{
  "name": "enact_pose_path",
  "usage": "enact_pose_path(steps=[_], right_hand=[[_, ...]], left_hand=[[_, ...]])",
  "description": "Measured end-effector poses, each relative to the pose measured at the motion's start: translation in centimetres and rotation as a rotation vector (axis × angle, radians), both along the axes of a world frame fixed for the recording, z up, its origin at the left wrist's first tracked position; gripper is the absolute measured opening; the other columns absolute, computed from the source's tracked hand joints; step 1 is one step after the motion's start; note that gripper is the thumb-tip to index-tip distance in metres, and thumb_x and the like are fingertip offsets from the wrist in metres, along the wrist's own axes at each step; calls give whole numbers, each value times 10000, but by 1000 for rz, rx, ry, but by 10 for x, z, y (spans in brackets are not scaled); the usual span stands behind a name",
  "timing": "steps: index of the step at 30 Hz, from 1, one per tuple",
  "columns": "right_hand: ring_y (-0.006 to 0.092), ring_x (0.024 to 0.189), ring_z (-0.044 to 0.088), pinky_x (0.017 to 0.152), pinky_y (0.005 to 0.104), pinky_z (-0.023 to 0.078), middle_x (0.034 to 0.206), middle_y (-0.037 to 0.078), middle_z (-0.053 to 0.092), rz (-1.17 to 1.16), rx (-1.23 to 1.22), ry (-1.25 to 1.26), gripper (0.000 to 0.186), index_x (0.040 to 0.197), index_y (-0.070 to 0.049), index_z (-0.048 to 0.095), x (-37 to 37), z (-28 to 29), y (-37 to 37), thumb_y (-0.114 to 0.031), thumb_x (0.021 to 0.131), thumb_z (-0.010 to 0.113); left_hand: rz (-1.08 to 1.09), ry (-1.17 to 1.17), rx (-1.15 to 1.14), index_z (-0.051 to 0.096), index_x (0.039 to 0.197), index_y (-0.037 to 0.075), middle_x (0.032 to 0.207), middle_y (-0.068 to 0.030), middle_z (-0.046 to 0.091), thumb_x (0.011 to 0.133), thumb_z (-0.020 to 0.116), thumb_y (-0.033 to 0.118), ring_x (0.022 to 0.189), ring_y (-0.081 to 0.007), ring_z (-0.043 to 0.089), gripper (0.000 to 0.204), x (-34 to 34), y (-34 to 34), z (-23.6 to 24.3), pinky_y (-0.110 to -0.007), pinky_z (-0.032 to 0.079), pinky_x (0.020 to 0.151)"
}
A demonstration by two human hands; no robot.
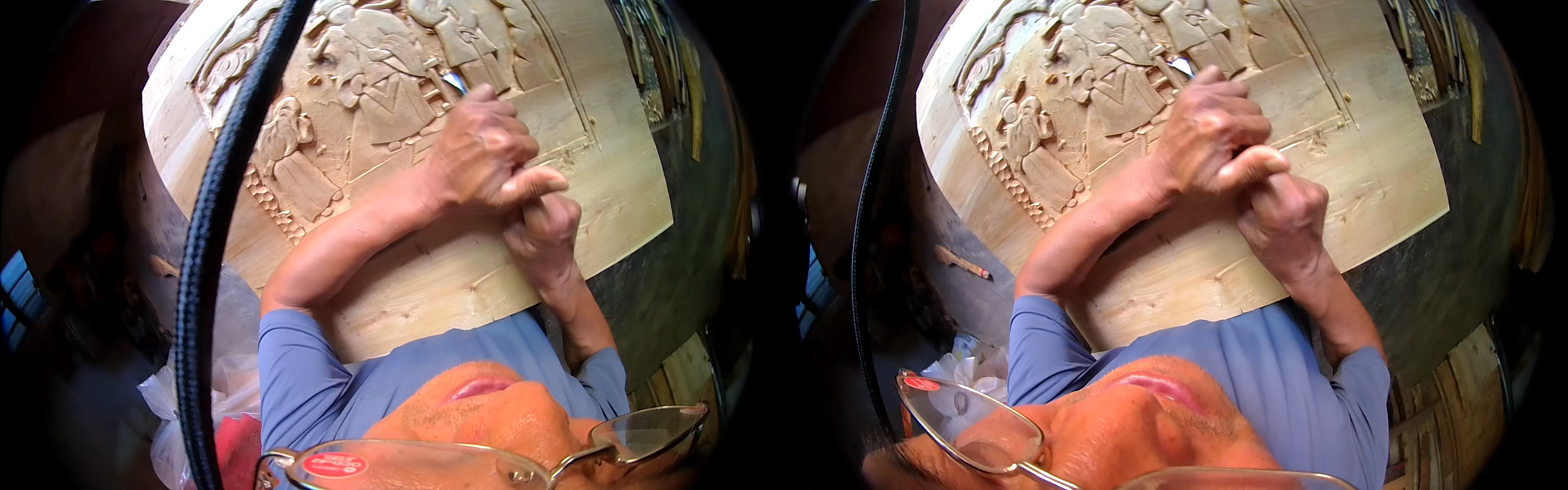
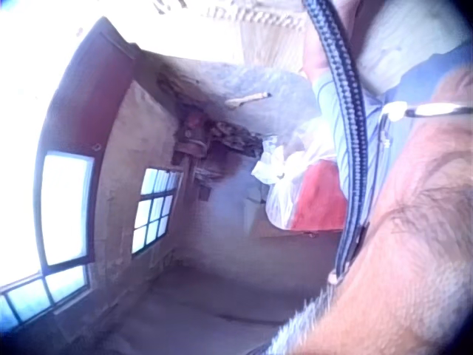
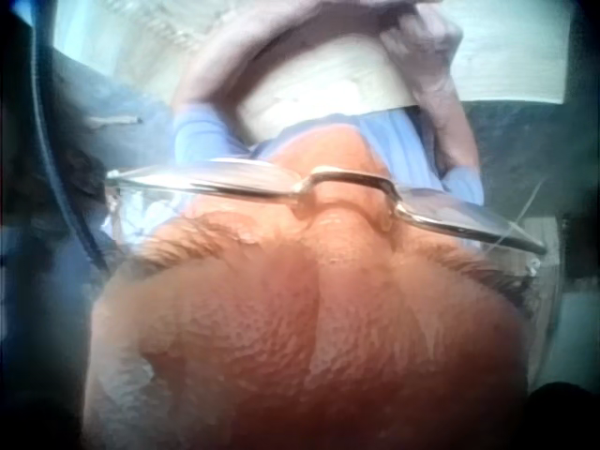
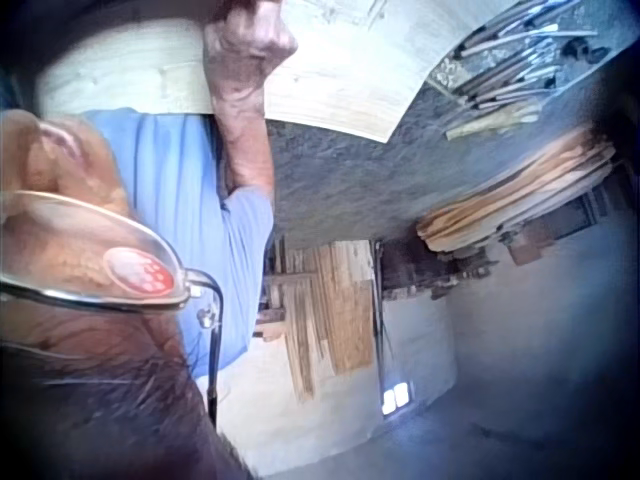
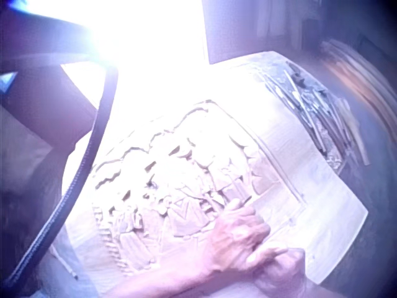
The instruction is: The person carves a scene into a wooden board using a chisel and a mallet, striking the chisel and pushing it by hand to remove material from the surface.
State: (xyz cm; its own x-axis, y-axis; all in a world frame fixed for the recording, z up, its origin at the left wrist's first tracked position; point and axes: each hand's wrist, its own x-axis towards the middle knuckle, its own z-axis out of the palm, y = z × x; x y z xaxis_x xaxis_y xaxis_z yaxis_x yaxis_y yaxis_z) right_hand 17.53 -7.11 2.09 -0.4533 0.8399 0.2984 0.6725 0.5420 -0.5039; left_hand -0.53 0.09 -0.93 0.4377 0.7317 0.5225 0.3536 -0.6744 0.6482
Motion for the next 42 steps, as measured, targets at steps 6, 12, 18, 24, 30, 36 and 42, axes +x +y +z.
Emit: enact_pose_path(steps=[6, 12, 18, 24, 30, 36, 42], right_hand=[[326, 560, 642, 502, 464, 499, 730, 118, 614, 7, -1, -17, 132, 867, -57, 710, -4, 6, 2, 31, 807, 789], [325, 564, 649, 515, 452, 510, 747, 126, 619, -17, 15, 3, 143, 900, -67, 713, -1, 12, 3, 26, 828, 794], [326, 582, 672, 523, 437, 524, 758, 124, 642, -23, -16, 45, 166, 943, -61, 718, -10, 3, 6, 49, 837, 780], [381, 655, 710, 564, 457, 545, 812, 145, 716, -53, -68, 125, 272, 1109, -38, 757, -2, 8, -1, 81, 865, 747], [354, 636, 707, 560, 436, 550, 789, 126, 697, -30, -93, 76, 236, 1016, -57, 735, 1, 11, 9, 97, 837, 738], [384, 677, 729, 595, 445, 564, 819, 152, 725, -21, -133, 61, 208, 1022, -40, 743, 4, 8, 15, 84, 857, 756], [337, 642, 705, 550, 424, 539, 808, 118, 682, 27, -80, 91, 177, 1010, -55, 704, 11, 15, 24, 58, 885, 756]], left_hand=[[-21, 9, -45, 546, 587, 147, 583, -42, 520, 1033, 665, 648, 612, -250, 473, 681, -6, 1, 3, -406, 360, 695], [-28, -22, -44, 516, 587, 133, 582, -57, 474, 1039, 655, 629, 614, -282, 481, 685, 3, 0, 5, -430, 345, 696], [2, -4, -63, 511, 592, 134, 600, -55, 474, 1054, 632, 639, 631, -291, 487, 695, -7, 3, 4, -433, 347, 699], [-80, -24, -28, 514, 632, 119, 622, -56, 470, 1031, 656, 671, 654, -290, 477, 696, -1, -1, 1, -424, 352, 706], [-41, -21, -59, 529, 640, 121, 628, -58, 476, 1024, 686, 622, 659, -287, 494, 650, -6, 5, 7, -424, 352, 710], [-36, -6, -72, 570, 664, 123, 636, -60, 498, 1026, 677, 630, 662, -281, 502, 632, -8, 9, 8, -421, 361, 720], [-62, -45, -27, 601, 730, 117, 697, -60, 540, 1039, 653, 645, 720, -293, 528, 614, -3, 8, 2, -431, 381, 754]])
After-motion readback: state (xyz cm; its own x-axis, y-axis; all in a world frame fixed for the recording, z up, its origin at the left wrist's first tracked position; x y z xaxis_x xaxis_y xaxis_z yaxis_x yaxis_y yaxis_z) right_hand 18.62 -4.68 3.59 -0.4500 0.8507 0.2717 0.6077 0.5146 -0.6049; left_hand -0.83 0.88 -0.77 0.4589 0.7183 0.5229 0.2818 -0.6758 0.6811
